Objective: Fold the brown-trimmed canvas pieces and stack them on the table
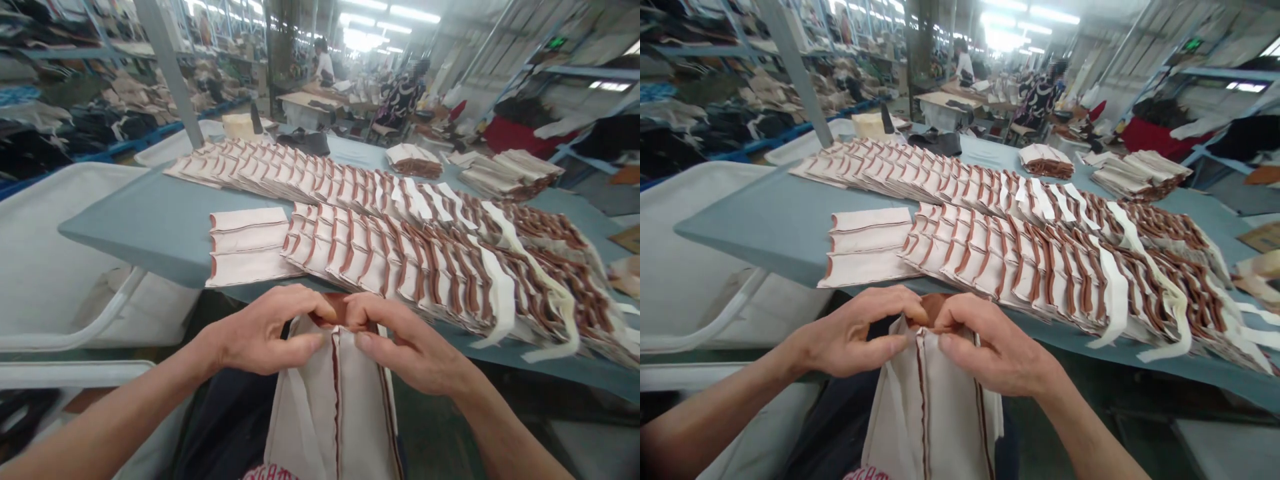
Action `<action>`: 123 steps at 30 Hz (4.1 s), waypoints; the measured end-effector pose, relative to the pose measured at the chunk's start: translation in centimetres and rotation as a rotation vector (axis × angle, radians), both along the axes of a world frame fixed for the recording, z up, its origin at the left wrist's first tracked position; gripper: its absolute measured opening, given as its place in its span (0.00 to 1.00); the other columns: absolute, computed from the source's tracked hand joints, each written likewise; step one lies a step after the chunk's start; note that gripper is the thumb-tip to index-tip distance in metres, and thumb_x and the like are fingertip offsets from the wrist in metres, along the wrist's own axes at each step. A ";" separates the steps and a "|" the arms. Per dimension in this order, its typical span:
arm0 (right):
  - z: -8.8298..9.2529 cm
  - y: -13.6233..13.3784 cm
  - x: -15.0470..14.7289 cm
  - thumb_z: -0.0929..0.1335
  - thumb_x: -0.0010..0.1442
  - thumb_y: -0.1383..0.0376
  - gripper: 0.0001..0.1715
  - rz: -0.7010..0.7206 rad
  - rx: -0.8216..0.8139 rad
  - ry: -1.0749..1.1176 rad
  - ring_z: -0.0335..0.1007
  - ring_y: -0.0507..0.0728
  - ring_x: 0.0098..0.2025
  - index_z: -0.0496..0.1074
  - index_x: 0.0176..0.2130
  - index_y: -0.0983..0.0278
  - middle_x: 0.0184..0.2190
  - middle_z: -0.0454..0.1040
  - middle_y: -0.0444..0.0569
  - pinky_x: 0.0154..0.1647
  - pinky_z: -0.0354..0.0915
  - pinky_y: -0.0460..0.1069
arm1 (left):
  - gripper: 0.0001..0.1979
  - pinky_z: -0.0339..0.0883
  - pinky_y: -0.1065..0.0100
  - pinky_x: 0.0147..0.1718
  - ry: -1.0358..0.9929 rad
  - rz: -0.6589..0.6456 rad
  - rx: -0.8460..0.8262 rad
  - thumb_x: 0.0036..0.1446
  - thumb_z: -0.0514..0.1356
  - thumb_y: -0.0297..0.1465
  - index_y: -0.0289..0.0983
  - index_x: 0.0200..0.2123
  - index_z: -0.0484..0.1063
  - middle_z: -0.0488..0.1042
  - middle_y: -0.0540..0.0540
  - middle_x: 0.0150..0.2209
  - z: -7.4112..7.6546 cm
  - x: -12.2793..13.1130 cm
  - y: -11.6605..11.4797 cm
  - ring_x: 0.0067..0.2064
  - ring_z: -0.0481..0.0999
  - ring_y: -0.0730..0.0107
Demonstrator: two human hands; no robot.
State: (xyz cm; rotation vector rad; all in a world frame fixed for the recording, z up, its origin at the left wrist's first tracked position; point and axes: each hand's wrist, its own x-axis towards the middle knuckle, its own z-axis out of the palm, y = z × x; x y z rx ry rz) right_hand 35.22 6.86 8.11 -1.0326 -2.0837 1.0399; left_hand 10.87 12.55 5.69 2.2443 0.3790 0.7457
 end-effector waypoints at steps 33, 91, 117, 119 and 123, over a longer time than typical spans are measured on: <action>-6.4 0.5 -2.2 0.68 0.65 0.60 0.13 -0.041 -0.005 0.293 0.51 0.48 0.22 0.64 0.30 0.62 0.22 0.59 0.37 0.24 0.50 0.45 | 0.15 0.61 0.74 0.31 0.208 -0.221 -0.475 0.72 0.56 0.35 0.31 0.36 0.75 0.75 0.48 0.32 0.3 0.4 1.1 0.32 0.71 0.73; -6.6 1.7 -1.9 0.72 0.61 0.55 0.15 -0.105 -0.089 0.191 0.57 0.52 0.28 0.69 0.33 0.62 0.26 0.65 0.41 0.30 0.54 0.47 | 0.15 0.53 0.75 0.25 0.079 0.043 -0.782 0.64 0.61 0.37 0.33 0.29 0.70 0.64 0.53 0.26 -1.5 1.1 -0.2 0.27 0.58 0.77; -4.5 0.9 -2.6 0.66 0.66 0.65 0.08 -0.078 0.159 0.011 0.66 0.52 0.29 0.69 0.33 0.62 0.27 0.73 0.43 0.35 0.60 0.49 | 0.12 0.58 0.76 0.27 0.104 0.116 -0.513 0.64 0.57 0.31 0.33 0.29 0.71 0.68 0.53 0.27 -0.9 0.0 -1.2 0.28 0.63 0.77; -4.3 0.9 -2.7 0.66 0.66 0.66 0.09 -0.088 0.181 -0.012 0.64 0.52 0.28 0.69 0.32 0.61 0.26 0.72 0.42 0.35 0.59 0.49 | 0.10 0.58 0.76 0.28 0.098 0.106 -0.459 0.64 0.57 0.29 0.33 0.30 0.72 0.69 0.53 0.26 -0.9 -0.2 -1.1 0.28 0.64 0.77; -4.4 0.8 -2.7 0.66 0.67 0.66 0.09 -0.072 0.215 -0.042 0.65 0.52 0.28 0.69 0.32 0.61 0.26 0.73 0.43 0.34 0.59 0.49 | 0.09 0.60 0.75 0.30 0.076 0.047 -0.406 0.65 0.57 0.28 0.33 0.32 0.75 0.72 0.52 0.27 -1.0 -0.6 -0.8 0.29 0.66 0.76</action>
